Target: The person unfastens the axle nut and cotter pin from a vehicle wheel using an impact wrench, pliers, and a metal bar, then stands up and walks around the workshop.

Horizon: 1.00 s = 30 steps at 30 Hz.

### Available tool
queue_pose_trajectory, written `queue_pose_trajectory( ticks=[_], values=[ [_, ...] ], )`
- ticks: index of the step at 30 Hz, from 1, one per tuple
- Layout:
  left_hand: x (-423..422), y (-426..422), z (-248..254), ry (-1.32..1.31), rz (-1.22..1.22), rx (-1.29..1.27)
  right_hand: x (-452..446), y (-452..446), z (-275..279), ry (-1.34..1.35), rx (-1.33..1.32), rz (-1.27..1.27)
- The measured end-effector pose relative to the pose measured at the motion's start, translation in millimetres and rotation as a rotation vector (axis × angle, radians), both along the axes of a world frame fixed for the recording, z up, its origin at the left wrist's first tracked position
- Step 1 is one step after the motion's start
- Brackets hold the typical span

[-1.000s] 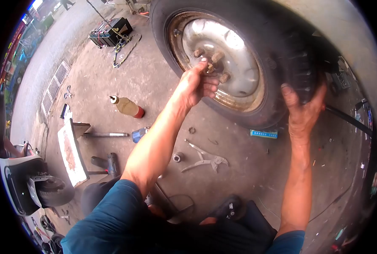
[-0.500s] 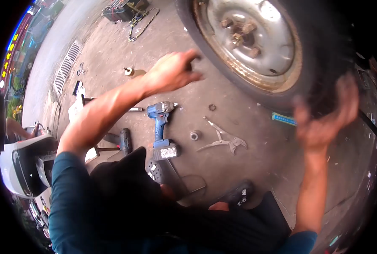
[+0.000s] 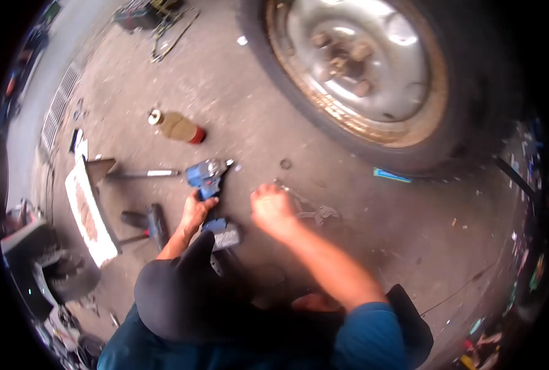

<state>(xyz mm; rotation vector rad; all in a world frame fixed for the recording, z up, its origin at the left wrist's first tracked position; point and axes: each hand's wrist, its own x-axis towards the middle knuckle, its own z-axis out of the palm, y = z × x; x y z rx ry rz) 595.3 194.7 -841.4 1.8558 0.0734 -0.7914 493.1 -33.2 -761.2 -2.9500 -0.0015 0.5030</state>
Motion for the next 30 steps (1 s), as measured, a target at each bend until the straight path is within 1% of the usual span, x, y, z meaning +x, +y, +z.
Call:
queue_pose_trajectory(
  ticks=[1,2,3,5,8,9,10,11,13,14,15,17,20,23,24,25,27,28,30],
  values=[
    [0.6,-12.5,21.2,0.035,0.092,-0.021,4.4,15.4,-22.5,0.091,-0.127,0.091],
    [1.7,-21.3,34.9,0.172,0.257,-0.173,10.1,25.5,-13.0,0.185,-0.234,0.212],
    [4.3,-20.2,32.7,0.246,0.267,-0.201,9.2,38.6,-32.5,0.252,-0.313,0.182],
    [8.2,-14.5,24.2,0.398,0.292,-0.253,10.7,49.4,-24.3,0.276,-0.405,0.089],
    [4.5,-19.2,33.3,0.358,0.280,-0.213,3.7,40.0,-78.3,0.173,-0.170,-0.056],
    [2.2,-19.8,35.8,0.334,0.271,-0.194,2.6,30.4,-70.0,0.247,0.121,-0.252],
    [-0.9,-22.0,46.0,0.322,0.289,-0.253,3.0,14.0,-53.7,0.311,0.419,-0.442],
    [-4.8,-26.1,64.4,0.295,0.287,-0.235,2.5,0.5,-37.3,0.376,0.725,-0.623],
    [-16.9,-31.9,91.0,0.233,0.299,-0.328,-5.6,-16.6,-15.2,0.290,1.351,-1.013],
    [-20.1,-31.2,101.1,0.212,0.275,-0.440,-2.6,-18.5,-6.6,0.232,1.672,-1.198],
    [-19.9,-32.9,118.3,0.272,0.195,-0.512,2.1,-14.1,8.4,0.057,1.964,-1.569],
    [-17.1,-40.7,148.3,0.399,0.039,-0.647,4.0,-24.6,21.9,-0.018,2.220,-1.383],
    [-14.6,-50.0,154.9,0.259,-0.203,-0.602,28.0,-31.9,38.0,-0.141,2.298,-1.403],
    [-27.6,-50.4,161.4,0.089,-0.257,-0.375,48.6,-24.0,79.6,-0.553,2.431,-1.613],
    [-33.1,-52.0,164.4,0.004,-0.291,-0.379,50.8,-21.8,87.5,-0.596,2.455,-1.502],
    [-33.4,-57.1,167.1,-0.160,-0.407,-0.275,49.7,-19.2,97.6,-0.524,2.493,-1.472],
    [-38.4,-58.7,178.6,-0.213,-0.451,-0.243,39.2,-10.8,117.0,-0.384,2.545,-1.444],
    [-38.8,-57.7,179.0,-0.254,-0.472,-0.225,37.9,-9.1,118.0,-0.369,2.540,-1.469],
    [-41.5,-55.5,178.5,-0.329,-0.523,-0.189,38.4,-4.5,117.4,-0.434,2.352,-1.524]
  ],
)
